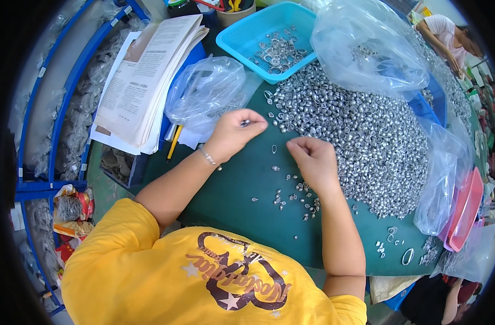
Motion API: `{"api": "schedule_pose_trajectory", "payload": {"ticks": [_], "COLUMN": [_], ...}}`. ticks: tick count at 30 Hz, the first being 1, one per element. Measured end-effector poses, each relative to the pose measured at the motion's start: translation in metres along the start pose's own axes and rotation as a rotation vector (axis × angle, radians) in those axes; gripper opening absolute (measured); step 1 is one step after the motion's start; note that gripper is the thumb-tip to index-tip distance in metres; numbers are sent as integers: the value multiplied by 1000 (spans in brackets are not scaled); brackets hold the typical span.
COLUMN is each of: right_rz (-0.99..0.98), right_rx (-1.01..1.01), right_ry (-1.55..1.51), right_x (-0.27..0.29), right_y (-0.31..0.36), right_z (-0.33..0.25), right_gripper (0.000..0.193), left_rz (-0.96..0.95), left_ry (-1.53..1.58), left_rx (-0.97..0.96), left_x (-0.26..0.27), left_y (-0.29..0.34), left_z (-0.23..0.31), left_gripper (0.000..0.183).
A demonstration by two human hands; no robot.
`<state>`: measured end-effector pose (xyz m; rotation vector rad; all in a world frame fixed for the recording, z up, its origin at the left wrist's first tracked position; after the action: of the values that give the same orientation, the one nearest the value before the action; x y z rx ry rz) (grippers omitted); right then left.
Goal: The person sorts through a large pile of small metal components on a workbench, picking up individual pieces to inspect and set them aside.
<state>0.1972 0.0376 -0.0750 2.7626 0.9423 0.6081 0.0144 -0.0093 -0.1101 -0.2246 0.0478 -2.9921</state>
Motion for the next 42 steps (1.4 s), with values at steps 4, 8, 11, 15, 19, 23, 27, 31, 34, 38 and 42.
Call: {"api": "schedule_pose_trajectory", "payload": {"ticks": [4,8,11,15,19,23,27,31,34,38,42], "right_rz": [185,167,169,127,25,-163,-475,-223,31,97,110], "right_rx": [385,357,353,438,562,446,153,-14,468,572,580], "right_ry": [584,793,811,669,323,-204,-1079,-300,516,834,796], "right_x": [-14,-17,-15,-13,-7,-6,-3,4,-5,-12,-14], "right_y": [-28,-32,-29,-20,0,13,13,-5,-25,-38,-37], "right_z": [1,-1,3,5,4,11,21,9,5,2,0], "right_gripper": [11,11,10,9,12,9,17,15,12,11,10], "left_rz": [15,-45,-102,-141,-130,-90,-66,-59,-37,-13,-66], "left_ry": [-657,-708,-713,-722,-715,-685,-671,-633,-634,-685,-674], "left_rx": [-288,-214,-162,-160,-197,-168,-189,-200,-155,-159,-191], "left_x": [-10,-11,-10,-10,-10,-12,-10,-6,-2,0,0], "left_y": [-20,-21,-15,-6,0,1,0,3,5,7,7], "left_z": [1,-1,3,7,7,6,0,1,2,-1,-1], "left_gripper": [13,11,10,10,12,14,14,15,16,15,14]}}
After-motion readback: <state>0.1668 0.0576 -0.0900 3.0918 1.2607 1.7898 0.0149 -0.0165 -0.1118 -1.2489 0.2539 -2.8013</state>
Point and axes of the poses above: each hand's wrist, its own y-axis away from the middle knuckle, its own x-axis out of the back of the hand, z = x × y, the point moved 1 cm from there along -y, towards the middle knuckle, and after that the axes turned 9 degrees about -z, right-handed, at the moved point
